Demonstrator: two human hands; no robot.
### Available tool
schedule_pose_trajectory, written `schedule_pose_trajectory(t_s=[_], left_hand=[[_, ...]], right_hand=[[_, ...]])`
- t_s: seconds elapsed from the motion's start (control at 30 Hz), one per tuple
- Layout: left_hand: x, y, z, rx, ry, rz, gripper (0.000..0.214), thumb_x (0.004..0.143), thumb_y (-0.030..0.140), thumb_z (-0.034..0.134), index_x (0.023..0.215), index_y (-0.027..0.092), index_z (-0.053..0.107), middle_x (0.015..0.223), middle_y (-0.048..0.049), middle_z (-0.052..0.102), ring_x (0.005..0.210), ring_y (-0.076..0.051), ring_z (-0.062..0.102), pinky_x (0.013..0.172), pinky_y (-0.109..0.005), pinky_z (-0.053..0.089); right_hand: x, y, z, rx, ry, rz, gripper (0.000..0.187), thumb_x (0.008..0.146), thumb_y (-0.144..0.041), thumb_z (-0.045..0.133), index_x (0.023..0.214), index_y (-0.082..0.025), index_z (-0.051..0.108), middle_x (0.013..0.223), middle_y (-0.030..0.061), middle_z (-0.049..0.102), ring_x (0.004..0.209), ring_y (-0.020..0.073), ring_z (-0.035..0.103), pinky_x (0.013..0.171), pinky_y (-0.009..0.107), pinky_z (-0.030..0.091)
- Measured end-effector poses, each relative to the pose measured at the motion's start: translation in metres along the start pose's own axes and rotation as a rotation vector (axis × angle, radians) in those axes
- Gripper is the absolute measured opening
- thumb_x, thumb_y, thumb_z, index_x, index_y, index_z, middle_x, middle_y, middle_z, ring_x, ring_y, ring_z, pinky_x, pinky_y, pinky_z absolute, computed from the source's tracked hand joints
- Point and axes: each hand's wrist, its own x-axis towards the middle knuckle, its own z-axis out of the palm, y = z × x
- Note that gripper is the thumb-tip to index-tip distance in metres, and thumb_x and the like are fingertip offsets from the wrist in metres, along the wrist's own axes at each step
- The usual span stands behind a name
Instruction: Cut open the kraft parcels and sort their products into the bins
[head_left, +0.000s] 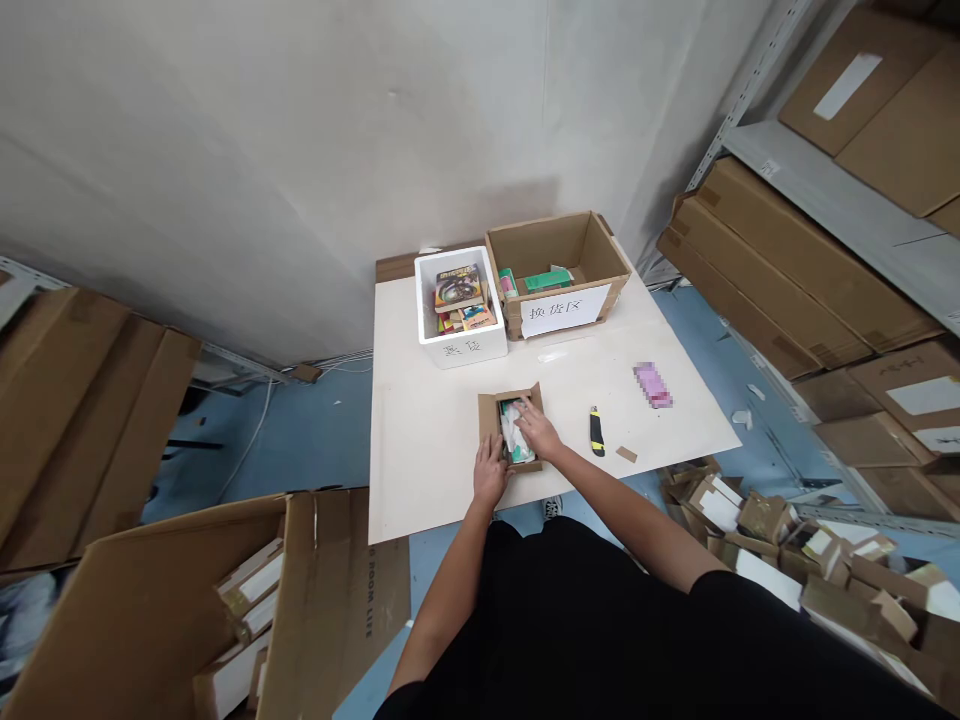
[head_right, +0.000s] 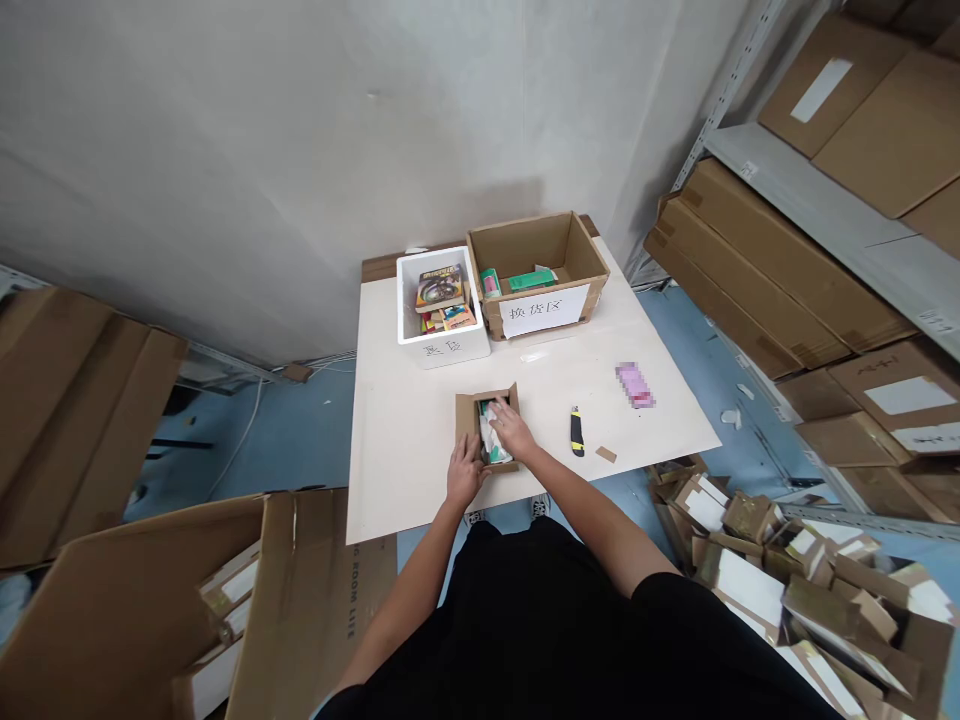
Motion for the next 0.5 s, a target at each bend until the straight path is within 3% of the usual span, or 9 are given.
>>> schedule_pose_trajectory(t_s=[0.07,0.13,0.2,0.3,0.4,0.5], left_hand=[[0.004,-0.006,-0.002,-0.015,0.009,0.013,0.019,0.094,0.029,0.066,0.102,0.024,0.083,0.172,-0.0017,0.037,0.165,-0.036,0.011,0.133,-0.062,0.018],[0.008,-0.015,-0.003,-0.033,0.012,0.039,0.018,0.092,0.026,0.067,0.101,0.025,0.083,0.171,-0.0009,0.04,0.165,-0.035,0.012,0.133,-0.063,0.018],[0.01,-0.025,0.0,-0.047,0.048,0.089,0.015,0.09,0.025,0.07,0.098,0.025,0.083,0.169,-0.001,0.043,0.164,-0.035,0.016,0.132,-0.063,0.021],[0.011,-0.04,0.007,-0.062,0.161,0.195,0.008,0.084,0.022,0.076,0.089,0.022,0.082,0.167,-0.0064,0.046,0.161,-0.038,0.026,0.129,-0.062,0.026],[0.012,-0.05,0.015,-0.075,0.22,0.247,0.005,0.082,0.021,0.078,0.084,0.02,0.082,0.165,-0.0105,0.05,0.158,-0.039,0.033,0.128,-0.06,0.03],[0.013,-0.054,0.021,-0.101,0.233,0.255,0.005,0.083,0.023,0.077,0.082,0.02,0.082,0.163,-0.0098,0.051,0.158,-0.039,0.034,0.127,-0.06,0.03]], right_hand=[[-0.003,-0.003,0.008,-0.001,-0.139,-0.003,0.035,0.09,-0.01,0.063,0.122,-0.022,0.074,0.167,0.0079,0.045,0.16,0.0275,0.031,0.127,0.051,0.035],[-0.001,-0.007,0.015,-0.099,-0.243,0.084,0.048,0.082,-0.012,0.078,0.127,-0.023,0.072,0.17,0.0094,0.039,0.158,0.0325,0.035,0.122,0.05,0.041],[0.005,-0.015,0.023,-0.261,-0.306,0.177,0.073,0.073,-0.015,0.088,0.141,-0.025,0.064,0.175,0.0116,0.028,0.16,0.0385,0.027,0.12,0.052,0.043],[0.02,-0.032,0.039,-0.482,-0.392,0.234,0.105,0.072,-0.023,0.091,0.164,-0.022,0.04,0.178,0.0177,0.013,0.162,0.0461,0.015,0.12,0.058,0.04],[0.032,-0.048,0.058,-0.639,-0.429,0.278,0.115,0.076,-0.029,0.086,0.171,-0.013,0.023,0.176,0.0241,0.005,0.161,0.0506,0.01,0.12,0.063,0.037],[0.037,-0.054,0.069,-0.749,-0.405,0.298,0.113,0.079,-0.036,0.081,0.171,-0.01,0.02,0.176,0.0244,0.003,0.162,0.0506,0.007,0.122,0.067,0.032]])
